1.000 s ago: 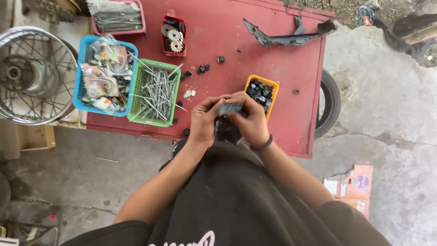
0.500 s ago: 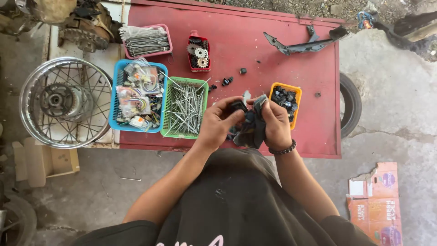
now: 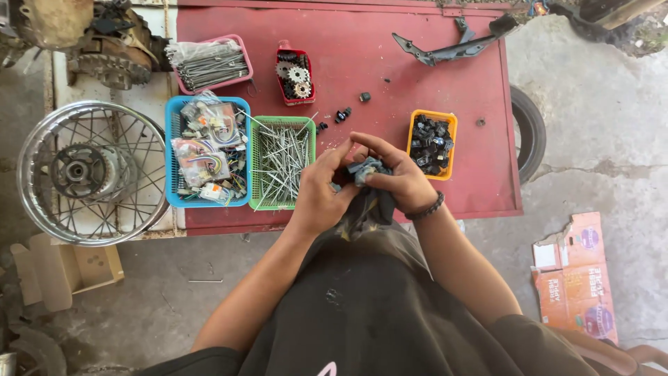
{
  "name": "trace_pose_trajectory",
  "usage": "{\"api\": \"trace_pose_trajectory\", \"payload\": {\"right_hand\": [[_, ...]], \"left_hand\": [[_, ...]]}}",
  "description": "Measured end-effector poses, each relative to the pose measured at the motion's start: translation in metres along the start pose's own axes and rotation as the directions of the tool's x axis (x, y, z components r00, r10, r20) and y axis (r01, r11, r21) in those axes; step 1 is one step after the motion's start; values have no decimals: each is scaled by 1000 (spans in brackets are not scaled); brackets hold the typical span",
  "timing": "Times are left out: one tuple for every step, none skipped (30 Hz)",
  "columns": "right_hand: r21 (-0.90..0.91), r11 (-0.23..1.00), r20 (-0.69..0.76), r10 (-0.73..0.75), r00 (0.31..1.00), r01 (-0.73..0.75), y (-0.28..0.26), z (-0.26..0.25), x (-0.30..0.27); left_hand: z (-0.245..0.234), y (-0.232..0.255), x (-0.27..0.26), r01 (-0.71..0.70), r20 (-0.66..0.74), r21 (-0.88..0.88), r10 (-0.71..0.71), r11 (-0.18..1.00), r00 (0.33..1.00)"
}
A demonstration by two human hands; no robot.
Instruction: The person cleans small black mechanical parts using a cloth, picking them up from a red table and placing them into a yellow basket. The person handles the parts one by one, wiping them thoroughly before depositing them.
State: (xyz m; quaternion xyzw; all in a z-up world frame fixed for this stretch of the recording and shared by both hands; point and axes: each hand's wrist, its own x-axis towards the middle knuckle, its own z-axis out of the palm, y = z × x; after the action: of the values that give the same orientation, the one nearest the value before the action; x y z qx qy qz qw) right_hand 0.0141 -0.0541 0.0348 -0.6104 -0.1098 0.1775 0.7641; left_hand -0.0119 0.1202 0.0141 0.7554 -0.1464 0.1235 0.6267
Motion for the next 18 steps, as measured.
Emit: {"api": "trace_pose_trajectory", "payload": {"right_hand": [[-2, 1000, 0, 2, 1000, -2, 7, 4, -4], [-62, 998, -137, -1, 991, -8, 14, 9, -6], [-121, 992, -272, -11, 962, -22, 20, 12, -9], [-114, 993, -280, 3, 960, -36, 9, 8, -14], [-56, 996, -271, 54, 961, -72, -2, 3, -19], [-4, 996, -254, 87, 963, -91, -14, -4, -17], [-2, 996, -256, 85, 963, -88, -5, -22, -20], [156, 985, -317, 125, 940, -79, 5, -40, -25], [309, 949, -369, 175, 913, -57, 14, -58, -29], [312, 948, -367, 176, 913, -57, 12, -68, -33], [279, 959, -398, 160, 903, -46, 11, -77, -36], [248, 968, -429, 151, 891, -44, 11, -87, -44], [253, 966, -427, 158, 890, -50, 3, -93, -48], [181, 981, -409, 136, 902, -66, -5, -101, -51], [107, 991, -390, 115, 914, -79, -14, -109, -54], [109, 991, -386, 113, 915, -77, -20, -115, -55], [-24, 997, -338, 62, 939, -74, -27, -121, -55], [-156, 986, -284, 19, 959, -66, -33, -127, -58]], "left_hand": [[8, -1, -3, 1, -1, -2, -1, 1000, 1000], [14, -3, -6, -3, 11, 83, 2, 997, 1000], [21, -4, -8, -8, 23, 167, 5, 986, 1000], [27, -3, -9, 5, 31, 164, -10, 986, 999], [34, -3, -9, 27, 30, 85, -30, 996, 999], [40, -5, -4, 33, 25, 9, -34, 999, 999], [55, -10, -7, 31, 28, 10, -32, 999, 999], [71, -13, -11, 217, 29, -229, -217, 949, 976], [87, -16, -15, 377, 73, -451, -388, 809, 919], [96, -14, -9, 378, 71, -448, -388, 811, 919], [105, -12, -4, 434, 75, -546, -475, 717, 877], [115, -9, -2, 481, 89, -636, -561, 604, 823], [123, -7, 0, 486, 88, -634, -568, 601, 818], [131, -5, 5, 492, 85, -672, -603, 553, 793], [139, -4, 9, 495, 83, -708, -636, 504, 767], [151, -9, 11, 494, 80, -706, -636, 508, 768], [162, -14, 14, 470, 47, -703, -624, 534, 780], [174, -18, 15, 448, 17, -699, -614, 557, 789]]}}
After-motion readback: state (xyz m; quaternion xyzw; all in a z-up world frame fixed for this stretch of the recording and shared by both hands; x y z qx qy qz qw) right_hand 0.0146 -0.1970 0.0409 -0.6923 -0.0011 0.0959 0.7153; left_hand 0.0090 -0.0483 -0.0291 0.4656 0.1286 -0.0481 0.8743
